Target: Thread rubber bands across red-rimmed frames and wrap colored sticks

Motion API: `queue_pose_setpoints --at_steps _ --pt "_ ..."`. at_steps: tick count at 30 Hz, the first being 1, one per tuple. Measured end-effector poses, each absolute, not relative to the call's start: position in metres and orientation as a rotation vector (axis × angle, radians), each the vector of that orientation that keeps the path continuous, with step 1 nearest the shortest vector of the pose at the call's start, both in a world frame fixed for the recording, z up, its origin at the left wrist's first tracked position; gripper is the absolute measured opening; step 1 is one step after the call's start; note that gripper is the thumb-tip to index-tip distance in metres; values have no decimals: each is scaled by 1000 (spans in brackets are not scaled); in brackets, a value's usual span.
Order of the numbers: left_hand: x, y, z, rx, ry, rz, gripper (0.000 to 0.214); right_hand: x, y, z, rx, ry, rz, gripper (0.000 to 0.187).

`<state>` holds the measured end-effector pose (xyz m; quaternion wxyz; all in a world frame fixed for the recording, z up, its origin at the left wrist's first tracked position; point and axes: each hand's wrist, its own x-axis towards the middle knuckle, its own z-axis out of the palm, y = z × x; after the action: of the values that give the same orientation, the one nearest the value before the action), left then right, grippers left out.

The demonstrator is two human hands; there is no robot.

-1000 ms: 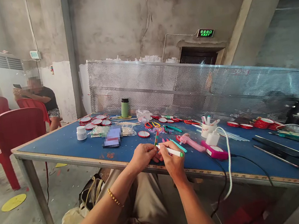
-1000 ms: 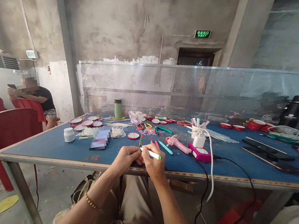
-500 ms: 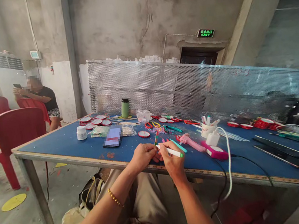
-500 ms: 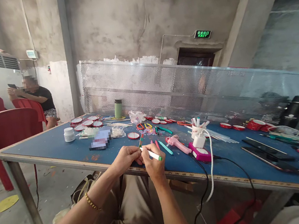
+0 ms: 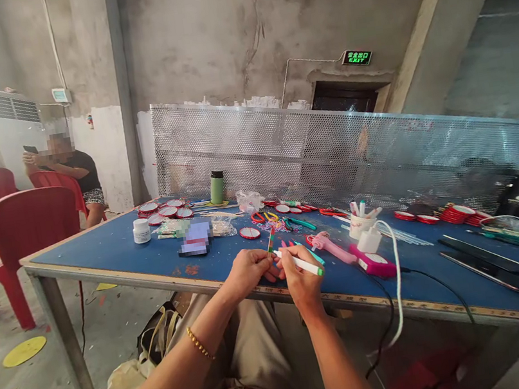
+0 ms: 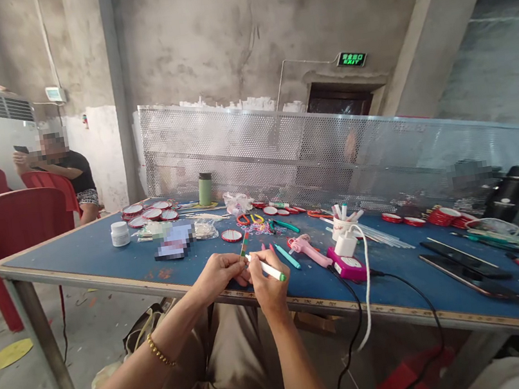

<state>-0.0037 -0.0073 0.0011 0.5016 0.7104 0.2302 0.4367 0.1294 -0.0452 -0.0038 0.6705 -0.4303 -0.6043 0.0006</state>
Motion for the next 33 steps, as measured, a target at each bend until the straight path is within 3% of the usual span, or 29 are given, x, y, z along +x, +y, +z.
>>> queue_pose_setpoints --at_steps 33 --pt "-4 -11 6 1640 529 1068 31 128 -45 -2 -977 -1421 -65 21"
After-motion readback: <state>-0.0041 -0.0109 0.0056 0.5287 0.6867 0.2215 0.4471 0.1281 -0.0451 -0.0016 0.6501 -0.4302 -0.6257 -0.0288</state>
